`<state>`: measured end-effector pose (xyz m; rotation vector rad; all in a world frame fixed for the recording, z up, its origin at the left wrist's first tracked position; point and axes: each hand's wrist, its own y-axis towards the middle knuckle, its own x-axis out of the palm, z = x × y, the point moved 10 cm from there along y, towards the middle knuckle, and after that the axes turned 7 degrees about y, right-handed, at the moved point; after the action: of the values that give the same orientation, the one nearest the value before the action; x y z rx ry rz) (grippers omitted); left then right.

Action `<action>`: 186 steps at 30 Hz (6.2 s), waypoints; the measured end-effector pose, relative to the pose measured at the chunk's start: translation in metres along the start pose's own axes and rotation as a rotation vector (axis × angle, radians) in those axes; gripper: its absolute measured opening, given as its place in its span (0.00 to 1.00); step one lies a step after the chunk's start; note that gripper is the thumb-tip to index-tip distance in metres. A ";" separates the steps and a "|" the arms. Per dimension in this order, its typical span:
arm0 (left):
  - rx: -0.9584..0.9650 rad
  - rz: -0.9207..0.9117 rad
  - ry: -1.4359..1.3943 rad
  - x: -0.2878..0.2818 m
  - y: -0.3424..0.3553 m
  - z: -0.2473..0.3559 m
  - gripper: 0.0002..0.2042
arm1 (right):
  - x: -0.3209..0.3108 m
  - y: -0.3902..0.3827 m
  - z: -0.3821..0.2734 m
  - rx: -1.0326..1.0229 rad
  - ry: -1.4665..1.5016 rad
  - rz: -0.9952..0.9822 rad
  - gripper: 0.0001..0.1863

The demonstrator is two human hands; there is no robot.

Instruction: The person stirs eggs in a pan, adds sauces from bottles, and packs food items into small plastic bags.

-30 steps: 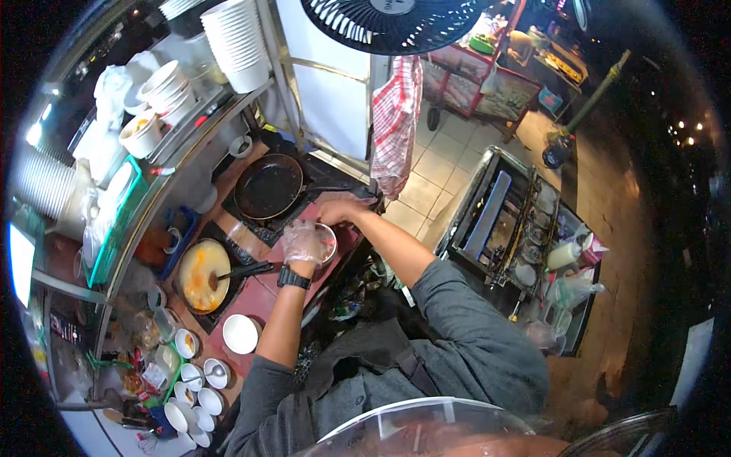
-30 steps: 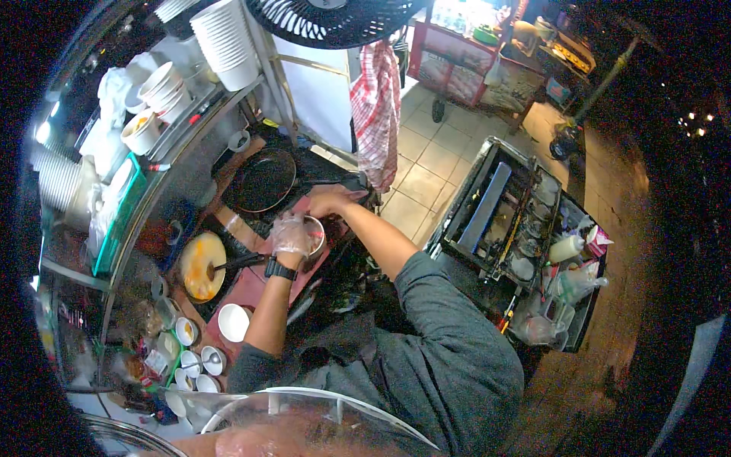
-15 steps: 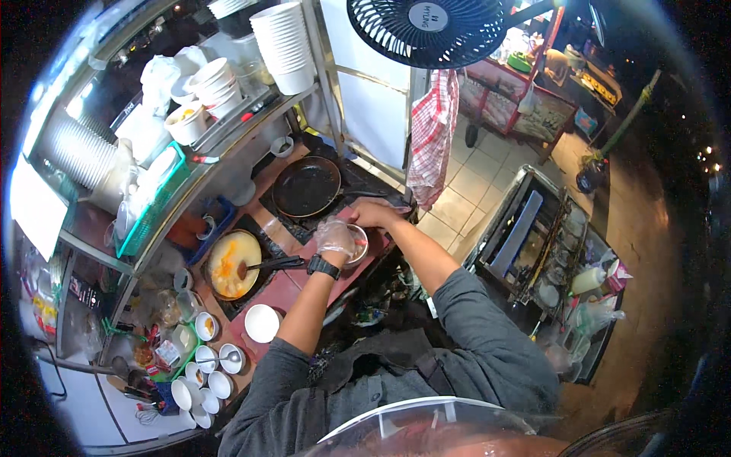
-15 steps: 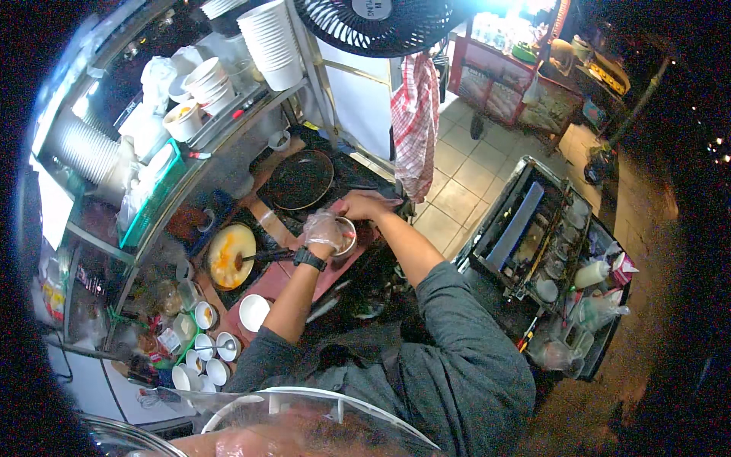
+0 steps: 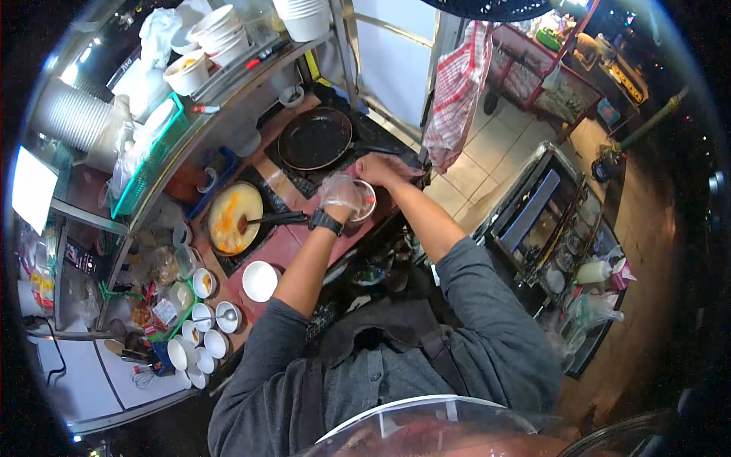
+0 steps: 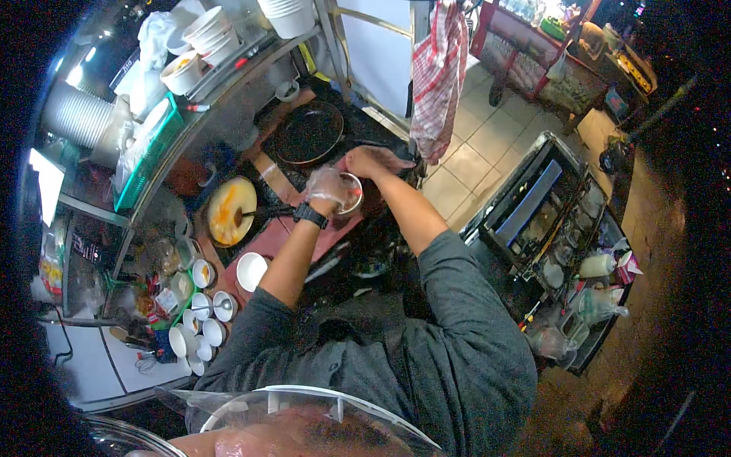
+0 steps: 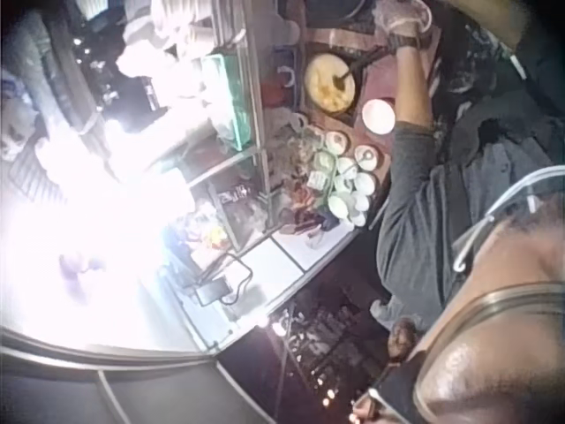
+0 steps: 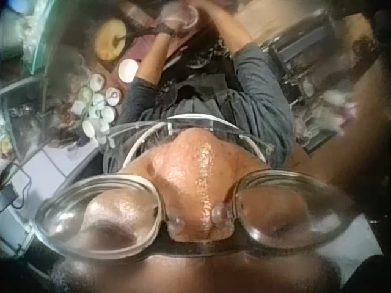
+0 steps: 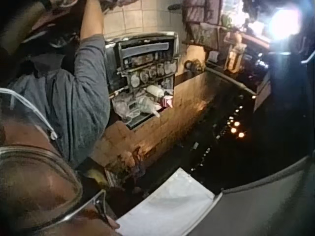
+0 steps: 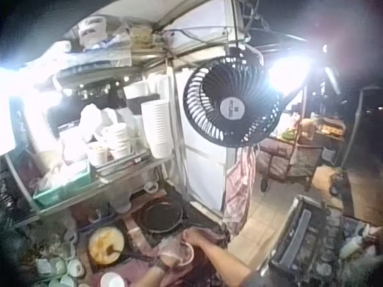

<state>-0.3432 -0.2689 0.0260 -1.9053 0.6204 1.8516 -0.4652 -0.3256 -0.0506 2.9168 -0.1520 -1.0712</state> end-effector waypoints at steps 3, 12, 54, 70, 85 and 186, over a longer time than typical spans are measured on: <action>0.005 -0.054 -0.091 0.010 0.012 -0.007 0.22 | 0.002 0.003 -0.006 0.061 -0.001 -0.046 0.08; 0.123 -0.223 -0.059 -0.006 0.034 0.010 0.19 | -0.053 -0.013 -0.059 -0.163 0.058 0.004 0.09; -0.216 0.430 -0.828 -0.001 -0.029 -0.041 0.15 | -0.047 -0.070 -0.160 -0.368 0.506 -0.604 0.05; -0.010 0.832 -0.830 -0.070 -0.098 -0.045 0.19 | -0.023 -0.051 -0.134 -0.283 -0.085 -0.506 0.22; 0.222 0.907 -0.617 -0.068 -0.096 -0.028 0.08 | -0.003 -0.061 -0.145 -0.202 -0.172 -1.024 0.12; 0.328 -0.172 -1.646 -0.322 -0.263 -0.184 0.15 | -0.155 -0.190 -0.658 -1.205 -0.304 0.305 0.16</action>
<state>-0.0472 -0.1500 0.3498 0.1059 0.1062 2.2062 -0.1411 -0.1239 0.5393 1.6065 0.0441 -1.0145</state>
